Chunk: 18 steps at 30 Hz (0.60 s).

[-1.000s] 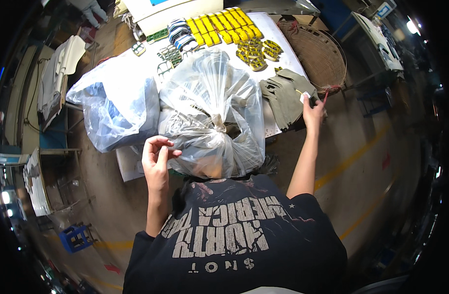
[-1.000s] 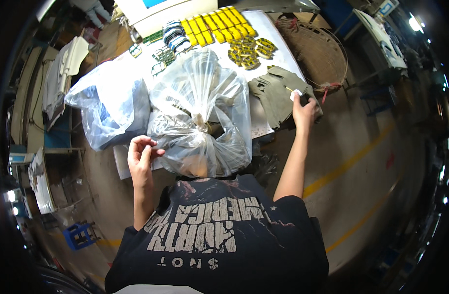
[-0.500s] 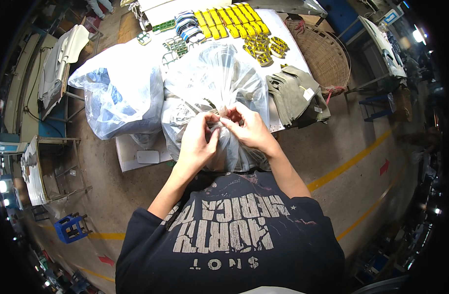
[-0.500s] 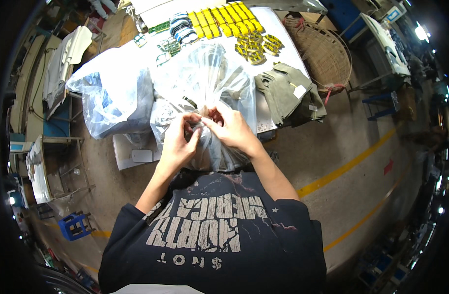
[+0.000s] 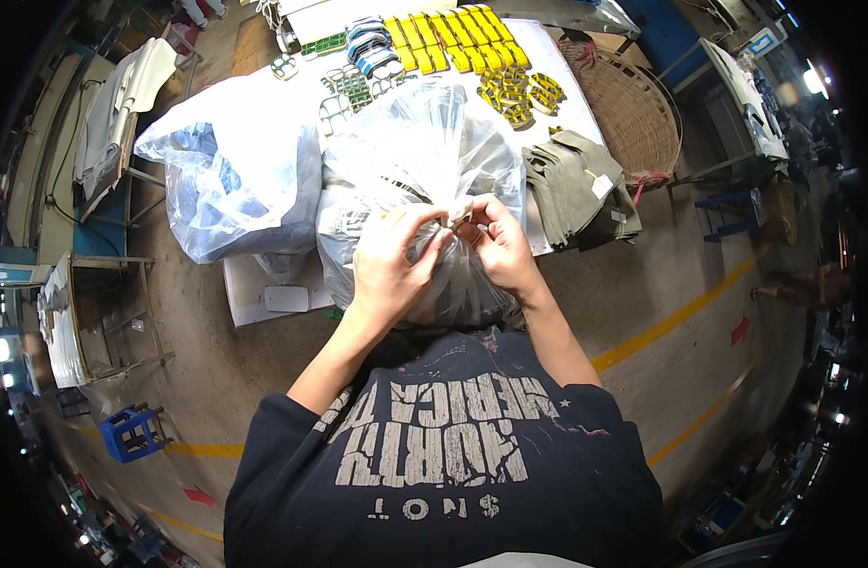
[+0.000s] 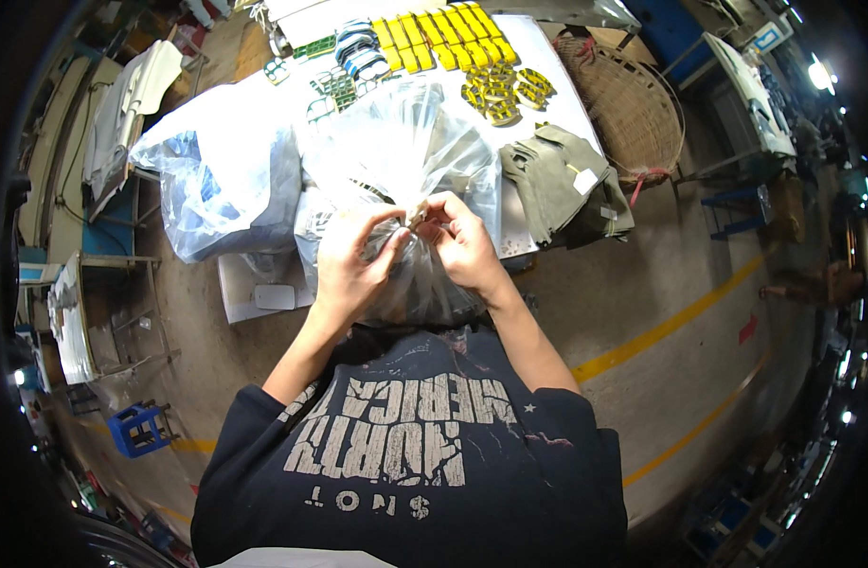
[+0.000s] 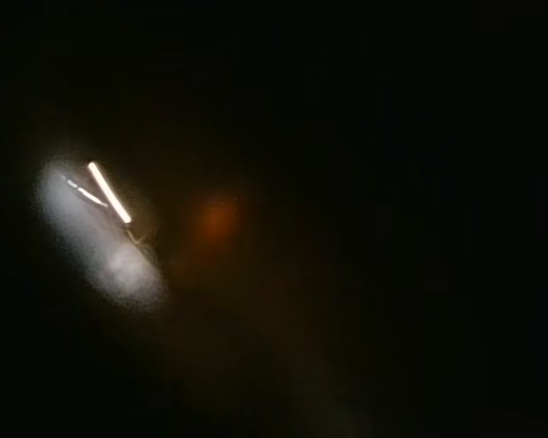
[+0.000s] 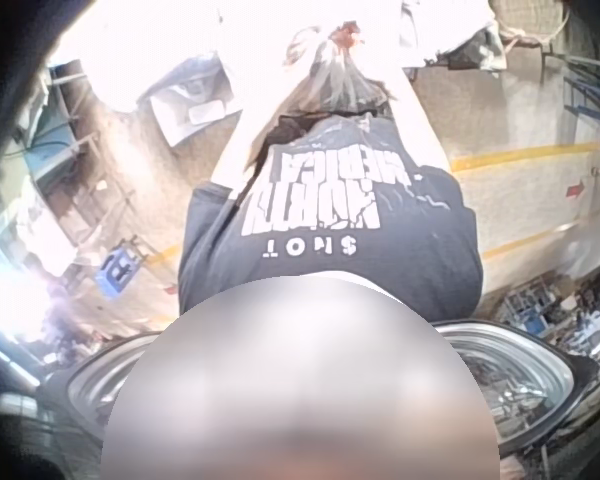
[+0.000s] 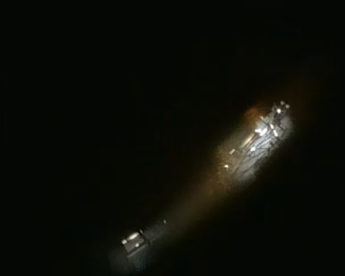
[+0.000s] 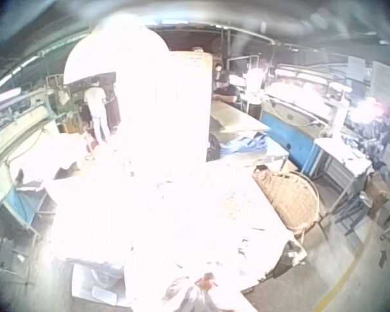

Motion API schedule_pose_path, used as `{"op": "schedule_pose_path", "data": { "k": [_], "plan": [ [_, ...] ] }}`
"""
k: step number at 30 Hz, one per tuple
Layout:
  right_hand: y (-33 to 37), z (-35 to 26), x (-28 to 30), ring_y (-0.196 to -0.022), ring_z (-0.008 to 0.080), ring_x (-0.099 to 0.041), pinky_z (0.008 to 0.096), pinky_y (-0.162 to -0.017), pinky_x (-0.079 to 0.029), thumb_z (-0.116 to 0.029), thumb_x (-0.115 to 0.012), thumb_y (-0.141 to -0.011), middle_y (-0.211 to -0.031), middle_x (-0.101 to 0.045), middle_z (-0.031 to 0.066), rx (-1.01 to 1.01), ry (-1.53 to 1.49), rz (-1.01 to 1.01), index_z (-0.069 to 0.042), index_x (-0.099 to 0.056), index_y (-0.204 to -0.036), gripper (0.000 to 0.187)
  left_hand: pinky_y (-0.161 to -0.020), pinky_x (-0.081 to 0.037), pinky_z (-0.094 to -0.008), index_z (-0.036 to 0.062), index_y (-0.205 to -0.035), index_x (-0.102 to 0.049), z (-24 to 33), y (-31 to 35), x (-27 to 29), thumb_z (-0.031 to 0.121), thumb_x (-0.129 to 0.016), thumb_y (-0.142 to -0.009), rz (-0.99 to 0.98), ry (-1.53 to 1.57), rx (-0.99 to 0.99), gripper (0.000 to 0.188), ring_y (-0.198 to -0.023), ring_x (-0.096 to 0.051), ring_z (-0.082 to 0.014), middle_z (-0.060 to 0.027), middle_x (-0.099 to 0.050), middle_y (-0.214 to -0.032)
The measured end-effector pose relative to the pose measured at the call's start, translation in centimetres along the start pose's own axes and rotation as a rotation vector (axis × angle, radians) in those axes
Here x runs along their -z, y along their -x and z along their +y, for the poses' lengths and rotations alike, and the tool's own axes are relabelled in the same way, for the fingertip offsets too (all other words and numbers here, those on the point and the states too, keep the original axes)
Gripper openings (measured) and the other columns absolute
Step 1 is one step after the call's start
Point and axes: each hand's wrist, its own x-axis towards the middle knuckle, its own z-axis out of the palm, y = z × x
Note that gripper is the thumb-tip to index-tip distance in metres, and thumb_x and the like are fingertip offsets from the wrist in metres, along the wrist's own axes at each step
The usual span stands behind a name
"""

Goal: The person gathers folded blue garments from a table and places them into a clear plastic bag, then ties the bag closed. They then pick up folded khaki garments, briefly unfold one to check it, and place it back on the table before tying another plastic bag.

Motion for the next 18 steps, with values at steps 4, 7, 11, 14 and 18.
{"op": "schedule_pose_path", "data": {
  "k": [4, 7, 11, 14, 18],
  "plan": [
    [0.4, -2.4, 0.1, -0.099, 0.0231, -0.071, 0.0344, -0.084, -0.057, 0.006, -0.063, -0.096, -0.111, -0.069, 0.0132, 0.076, 0.442, 0.010, -0.002, -0.060, -0.123, 0.028, -0.086, -0.053, -0.0388, 0.0119, -0.115, -0.072, -1.2, -0.8, -0.2, 0.015, -0.078, -0.090, -0.083, -0.050, -0.016, 0.026, -0.095, -0.066, -0.0292, -0.0048, -0.075, -0.099],
    [0.5, -3.5, 0.1, -0.098, 0.0314, -0.071, 0.0399, -0.082, -0.057, 0.003, -0.067, -0.093, -0.111, -0.070, 0.0175, 0.140, 0.597, 0.028, -0.003, -0.062, -0.124, 0.032, -0.083, -0.054, -0.0385, 0.0115, -0.110, -0.073, -2.3, -1.0, -0.5, 0.019, -0.078, -0.090, -0.122, -0.113, -0.052, 0.022, -0.092, -0.065, -0.0296, -0.0047, -0.074, -0.095],
    [0.1, -4.1, 0.5, -0.095, 0.0327, -0.069, 0.0425, -0.080, -0.057, -0.002, -0.073, -0.089, -0.109, -0.072, 0.0133, 0.317, 0.830, -0.025, -0.006, -0.065, -0.123, 0.035, -0.082, -0.056, -0.0386, 0.0114, -0.106, -0.073, -3.4, -0.9, -1.1, 0.021, -0.077, -0.088, -0.163, -0.132, -0.018, 0.021, -0.093, -0.065, -0.0296, -0.0050, -0.073, -0.093],
    [-0.1, -4.4, 0.6, -0.092, 0.0293, -0.067, 0.0404, -0.078, -0.058, -0.010, -0.077, -0.087, -0.112, -0.072, 0.0076, 0.416, 1.031, -0.089, -0.008, -0.069, -0.116, 0.030, -0.082, -0.056, -0.0390, 0.0112, -0.105, -0.073, -3.7, -0.9, -1.3, 0.021, -0.077, -0.085, -0.143, -0.133, -0.042, 0.022, -0.094, -0.065, -0.0300, -0.0055, -0.072, -0.092],
    [-0.5, -4.9, 0.4, -0.091, 0.0255, -0.067, 0.0370, -0.077, -0.059, -0.016, -0.079, -0.087, -0.115, -0.072, 0.0042, 0.470, 1.124, -0.116, -0.011, -0.072, -0.112, 0.026, -0.085, -0.054, -0.0413, 0.0075, -0.104, -0.071, -3.6, -1.2, -1.2, 0.017, -0.077, -0.082, -0.170, -0.149, -0.036, 0.025, -0.097, -0.064, -0.0313, -0.0080, -0.072, -0.092]
  ]
}}
